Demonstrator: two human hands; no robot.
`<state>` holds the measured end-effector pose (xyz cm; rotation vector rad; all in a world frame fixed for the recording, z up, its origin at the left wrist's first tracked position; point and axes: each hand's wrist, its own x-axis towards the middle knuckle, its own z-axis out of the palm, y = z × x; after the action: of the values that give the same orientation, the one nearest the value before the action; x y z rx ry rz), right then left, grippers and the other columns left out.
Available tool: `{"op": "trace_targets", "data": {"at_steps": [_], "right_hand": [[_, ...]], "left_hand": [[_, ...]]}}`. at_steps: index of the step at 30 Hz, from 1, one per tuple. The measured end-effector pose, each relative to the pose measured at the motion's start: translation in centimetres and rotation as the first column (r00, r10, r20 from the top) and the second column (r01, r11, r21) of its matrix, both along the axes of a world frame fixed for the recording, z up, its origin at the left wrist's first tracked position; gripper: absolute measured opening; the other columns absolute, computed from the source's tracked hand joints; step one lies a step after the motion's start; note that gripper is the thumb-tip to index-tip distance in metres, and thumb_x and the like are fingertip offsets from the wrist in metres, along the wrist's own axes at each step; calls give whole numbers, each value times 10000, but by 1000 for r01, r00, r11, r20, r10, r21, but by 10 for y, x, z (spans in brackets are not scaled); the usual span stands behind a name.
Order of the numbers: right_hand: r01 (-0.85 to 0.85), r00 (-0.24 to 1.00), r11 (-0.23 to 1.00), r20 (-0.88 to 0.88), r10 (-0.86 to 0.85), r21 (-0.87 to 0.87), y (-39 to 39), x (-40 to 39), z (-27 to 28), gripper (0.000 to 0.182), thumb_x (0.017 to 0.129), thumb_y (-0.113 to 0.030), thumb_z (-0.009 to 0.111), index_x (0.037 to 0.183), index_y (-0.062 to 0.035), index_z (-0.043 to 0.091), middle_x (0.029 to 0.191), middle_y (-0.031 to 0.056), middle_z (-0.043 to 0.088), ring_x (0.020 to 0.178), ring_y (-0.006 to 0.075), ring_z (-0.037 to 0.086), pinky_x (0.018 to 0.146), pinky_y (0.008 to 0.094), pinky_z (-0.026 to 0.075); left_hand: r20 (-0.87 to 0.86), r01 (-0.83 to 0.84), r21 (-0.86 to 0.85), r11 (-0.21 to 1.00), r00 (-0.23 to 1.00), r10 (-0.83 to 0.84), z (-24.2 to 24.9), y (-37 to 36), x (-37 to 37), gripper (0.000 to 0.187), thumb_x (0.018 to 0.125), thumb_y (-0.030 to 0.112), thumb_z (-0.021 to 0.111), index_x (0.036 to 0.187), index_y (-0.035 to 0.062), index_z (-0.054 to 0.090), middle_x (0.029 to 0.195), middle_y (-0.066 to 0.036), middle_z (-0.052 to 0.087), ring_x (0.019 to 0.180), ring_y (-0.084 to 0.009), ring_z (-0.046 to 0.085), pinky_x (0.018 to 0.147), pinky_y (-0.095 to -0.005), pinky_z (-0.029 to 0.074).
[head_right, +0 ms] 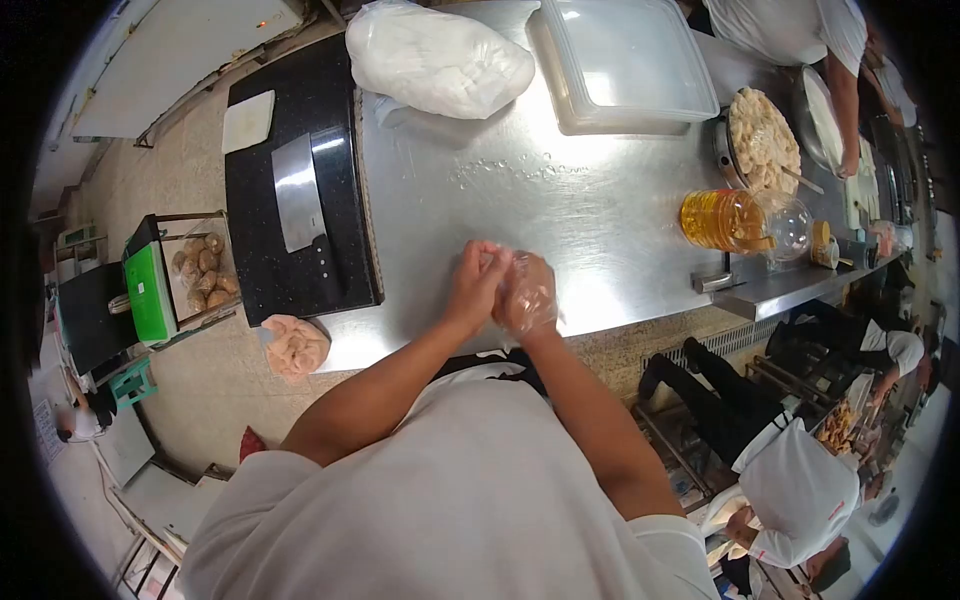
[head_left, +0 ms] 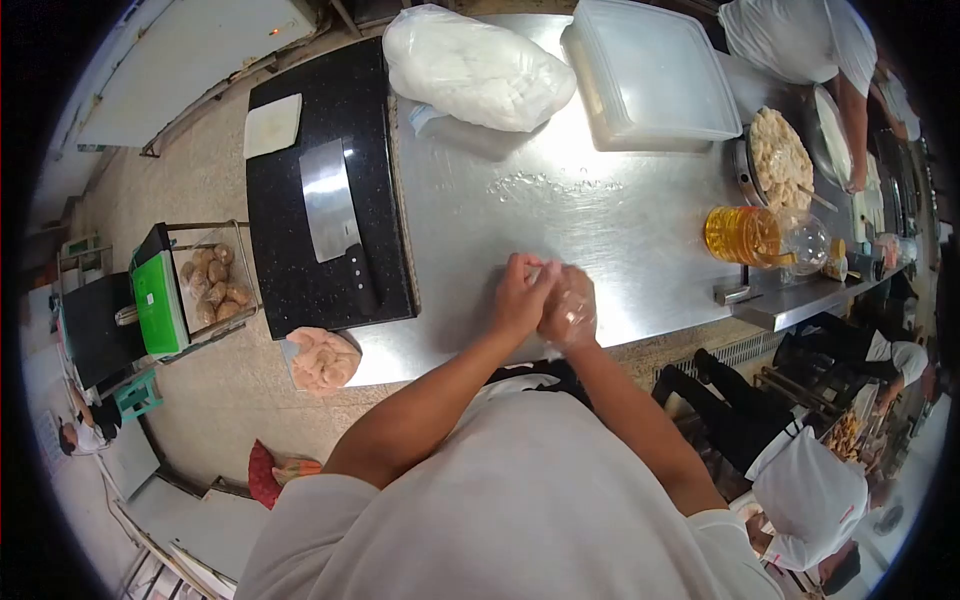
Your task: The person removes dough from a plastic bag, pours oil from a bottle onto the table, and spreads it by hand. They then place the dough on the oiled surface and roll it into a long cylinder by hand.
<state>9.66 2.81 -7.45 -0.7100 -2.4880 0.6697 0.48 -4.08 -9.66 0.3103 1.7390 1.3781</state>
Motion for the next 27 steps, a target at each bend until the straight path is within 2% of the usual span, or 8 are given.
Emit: {"op": "trace_targets", "data": {"at_steps": [4,15,17,19,21,24,26,27], "right_hand": [[6,979,990,201,22,-138,-3,2,-20,272,787,-227,727,967,-56,617,885,148,611,824,392,596,718,484,476],[5,994,804,-82,-67,-594,87,20,-91,246,882,-312,647,790,-85,625,764,75,617,760,222,635,713,393,533],[-683,587,338,-762,-274,-647,105,-12,-31,292,888,-329,650,773,-63,610,769,110,634,772,254,638,754,403,545],[-375,732,354,-508,-454,-857,108,12,-114,302,854,-354,690,861,-53,663,895,146,692,843,291,654,825,442,542],[-180,977,979,-95,189,95,117,-3,-34,233,781,-256,735,942,-103,662,920,124,635,850,373,618,720,479,482],[-243,969,953,-10,246,-178,98,11,-31,259,804,-270,730,967,-84,654,933,136,644,846,372,633,715,473,493],[-375,925,877,-187,331,-299,81,33,-25,247,850,-270,707,969,-68,627,944,152,640,871,371,636,738,477,494],[-382,922,873,-193,337,-304,73,42,-23,247,850,-270,707,969,-68,627,944,152,640,871,371,636,738,477,494]], "left_hand": [[-628,266,43,963,757,-181,15,-11,9,517,780,372,820,1171,103,614,1174,-165,516,1087,-337,502,917,-466,470],[-902,341,-133,931,347,-256,3,92,13,479,719,440,778,1117,179,721,1186,-78,592,1065,-323,550,926,-469,452],[-882,360,-85,929,406,-238,1,106,9,500,725,449,772,1128,158,718,1187,-96,601,1082,-335,551,934,-481,449],[-898,309,-36,950,406,-167,-1,111,4,499,750,454,768,1131,136,712,1177,-116,606,1079,-352,556,932,-491,451],[-906,248,7,969,411,-98,4,105,9,501,774,460,763,1133,115,706,1168,-136,611,1076,-369,561,931,-502,453],[-973,-81,-109,991,210,-90,22,76,20,510,823,469,754,1141,76,686,1133,-169,618,1049,-382,578,918,-504,467],[-593,140,-259,956,758,-272,45,39,35,542,839,490,750,1160,60,670,1130,-171,626,1076,-378,581,934,-496,461],[-594,132,-266,955,758,-271,58,30,42,542,839,490,750,1160,60,670,1130,-171,626,1076,-378,581,934,-496,461]]}}
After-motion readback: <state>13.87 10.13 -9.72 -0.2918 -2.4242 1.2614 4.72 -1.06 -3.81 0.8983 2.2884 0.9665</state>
